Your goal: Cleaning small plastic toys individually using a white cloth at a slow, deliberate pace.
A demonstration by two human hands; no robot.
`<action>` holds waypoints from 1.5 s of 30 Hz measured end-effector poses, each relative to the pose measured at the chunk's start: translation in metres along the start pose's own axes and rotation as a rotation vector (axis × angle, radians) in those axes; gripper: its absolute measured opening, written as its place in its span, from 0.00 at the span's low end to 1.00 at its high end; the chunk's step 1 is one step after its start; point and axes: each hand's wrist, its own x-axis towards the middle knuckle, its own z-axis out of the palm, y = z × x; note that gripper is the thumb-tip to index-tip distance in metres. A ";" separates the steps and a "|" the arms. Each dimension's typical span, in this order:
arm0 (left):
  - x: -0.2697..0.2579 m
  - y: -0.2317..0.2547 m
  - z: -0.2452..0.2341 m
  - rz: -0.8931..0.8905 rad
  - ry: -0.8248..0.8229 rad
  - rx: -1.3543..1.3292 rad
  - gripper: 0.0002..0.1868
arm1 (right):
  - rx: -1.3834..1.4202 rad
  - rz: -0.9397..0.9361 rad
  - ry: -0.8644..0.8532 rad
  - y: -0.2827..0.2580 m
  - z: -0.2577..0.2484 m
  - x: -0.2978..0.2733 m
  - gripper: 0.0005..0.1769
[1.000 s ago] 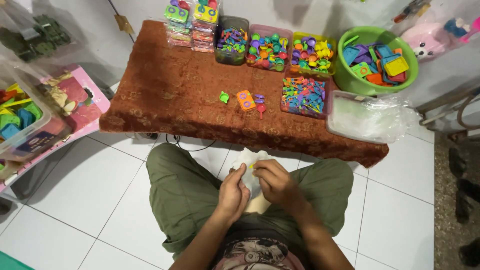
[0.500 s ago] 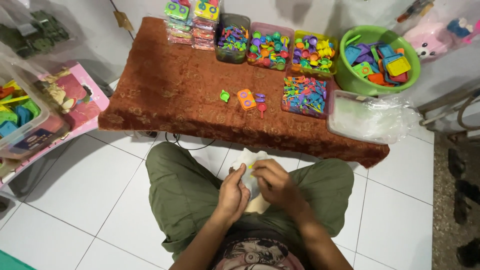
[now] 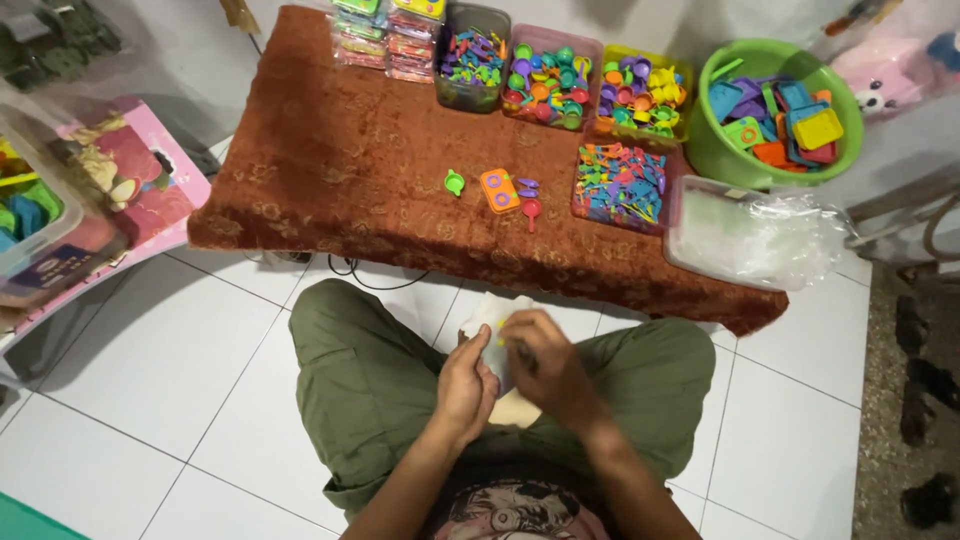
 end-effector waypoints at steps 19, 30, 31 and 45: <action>0.051 0.039 0.009 -0.240 0.090 -0.043 0.41 | 0.345 0.660 0.337 0.242 0.047 0.076 0.07; 0.077 0.057 -0.011 -0.320 0.109 -0.138 0.27 | -0.391 0.720 0.220 0.335 -0.060 0.130 0.14; 0.079 0.057 -0.010 -0.324 0.107 -0.138 0.27 | -0.394 0.721 0.221 0.336 -0.061 0.132 0.14; 0.060 0.060 0.011 -0.269 0.050 -0.197 0.19 | -0.552 0.248 0.500 0.335 -0.075 0.127 0.03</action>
